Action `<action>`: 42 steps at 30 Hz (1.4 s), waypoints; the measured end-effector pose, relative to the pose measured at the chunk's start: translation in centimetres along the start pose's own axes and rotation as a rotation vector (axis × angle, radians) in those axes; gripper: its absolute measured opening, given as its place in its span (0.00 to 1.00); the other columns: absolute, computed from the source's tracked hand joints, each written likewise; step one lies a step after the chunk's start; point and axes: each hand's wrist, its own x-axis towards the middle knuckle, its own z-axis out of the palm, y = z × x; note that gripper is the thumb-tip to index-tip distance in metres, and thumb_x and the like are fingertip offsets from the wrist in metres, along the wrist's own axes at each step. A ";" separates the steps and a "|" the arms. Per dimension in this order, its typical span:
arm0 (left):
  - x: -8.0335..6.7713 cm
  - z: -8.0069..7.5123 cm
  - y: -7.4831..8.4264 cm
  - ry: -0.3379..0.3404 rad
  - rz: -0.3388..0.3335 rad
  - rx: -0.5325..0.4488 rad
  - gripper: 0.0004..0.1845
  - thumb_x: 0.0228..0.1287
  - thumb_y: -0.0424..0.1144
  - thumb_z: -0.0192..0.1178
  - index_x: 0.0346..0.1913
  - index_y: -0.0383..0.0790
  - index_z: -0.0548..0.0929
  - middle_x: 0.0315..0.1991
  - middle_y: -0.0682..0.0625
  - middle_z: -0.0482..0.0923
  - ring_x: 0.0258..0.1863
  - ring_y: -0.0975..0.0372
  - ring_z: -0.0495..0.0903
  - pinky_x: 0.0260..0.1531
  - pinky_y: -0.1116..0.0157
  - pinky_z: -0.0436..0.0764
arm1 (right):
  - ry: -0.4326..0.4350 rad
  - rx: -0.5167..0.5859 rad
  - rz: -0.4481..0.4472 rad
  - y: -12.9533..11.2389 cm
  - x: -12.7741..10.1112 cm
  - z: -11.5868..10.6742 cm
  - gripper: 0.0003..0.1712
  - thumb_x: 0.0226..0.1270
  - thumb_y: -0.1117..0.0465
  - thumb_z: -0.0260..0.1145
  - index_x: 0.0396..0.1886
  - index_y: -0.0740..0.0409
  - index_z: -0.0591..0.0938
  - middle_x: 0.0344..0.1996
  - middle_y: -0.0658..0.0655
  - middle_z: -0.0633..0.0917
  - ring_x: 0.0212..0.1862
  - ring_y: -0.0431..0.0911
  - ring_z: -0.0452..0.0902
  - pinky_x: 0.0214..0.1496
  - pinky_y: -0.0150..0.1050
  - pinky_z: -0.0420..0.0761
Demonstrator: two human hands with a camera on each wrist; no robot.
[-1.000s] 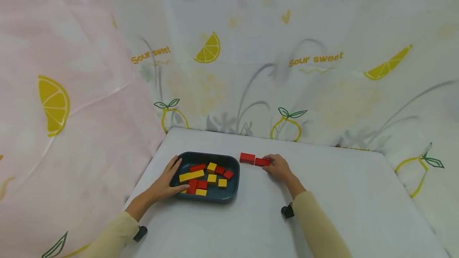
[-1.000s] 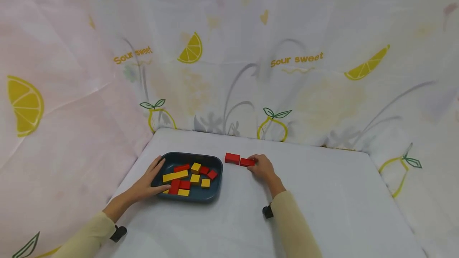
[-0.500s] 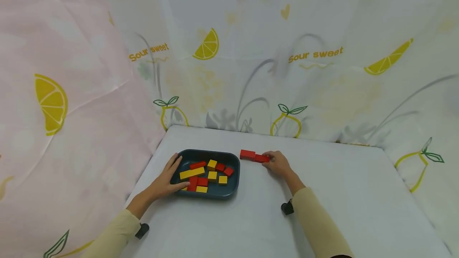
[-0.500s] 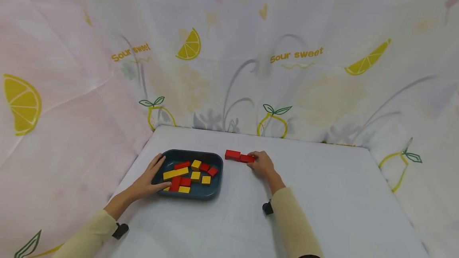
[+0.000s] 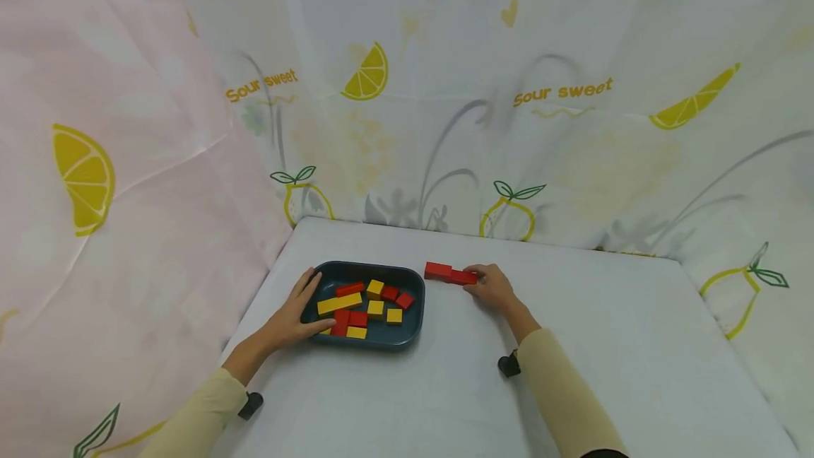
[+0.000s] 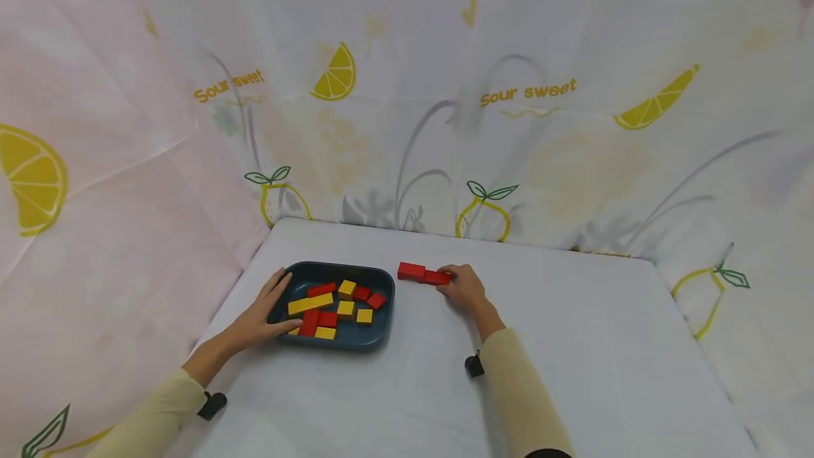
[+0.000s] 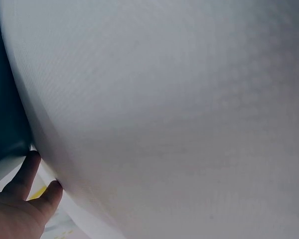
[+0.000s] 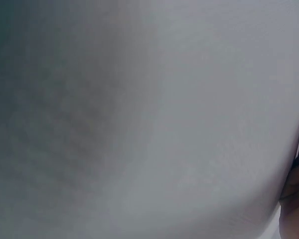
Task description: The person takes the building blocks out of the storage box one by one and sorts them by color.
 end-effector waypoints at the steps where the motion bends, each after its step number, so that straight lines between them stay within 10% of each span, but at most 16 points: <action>1: 0.0 0.0 0.0 0.002 0.002 0.001 0.56 0.58 0.61 0.66 0.80 0.48 0.45 0.81 0.42 0.34 0.74 0.40 0.49 0.65 0.30 0.58 | 0.000 -0.001 -0.002 0.0 0.1 -0.1 0.21 0.62 0.60 0.71 0.56 0.54 0.84 0.46 0.60 0.81 0.48 0.52 0.72 0.49 0.47 0.75; 31: -0.6 -0.2 -0.2 -0.013 0.004 -0.002 0.59 0.56 0.61 0.68 0.80 0.47 0.42 0.81 0.43 0.33 0.73 0.41 0.51 0.64 0.31 0.61 | -0.073 0.074 0.073 0.2 0.0 0.2 0.35 0.59 0.48 0.73 0.65 0.54 0.76 0.58 0.65 0.76 0.61 0.58 0.69 0.64 0.57 0.73; 42: -0.2 -0.5 0.2 -0.025 -0.003 -0.024 0.60 0.55 0.62 0.68 0.80 0.47 0.42 0.81 0.44 0.33 0.75 0.43 0.49 0.67 0.33 0.59 | -0.029 0.142 0.112 -0.4 -0.1 -1.2 0.46 0.65 0.35 0.62 0.70 0.63 0.65 0.53 0.68 0.75 0.49 0.55 0.74 0.50 0.46 0.78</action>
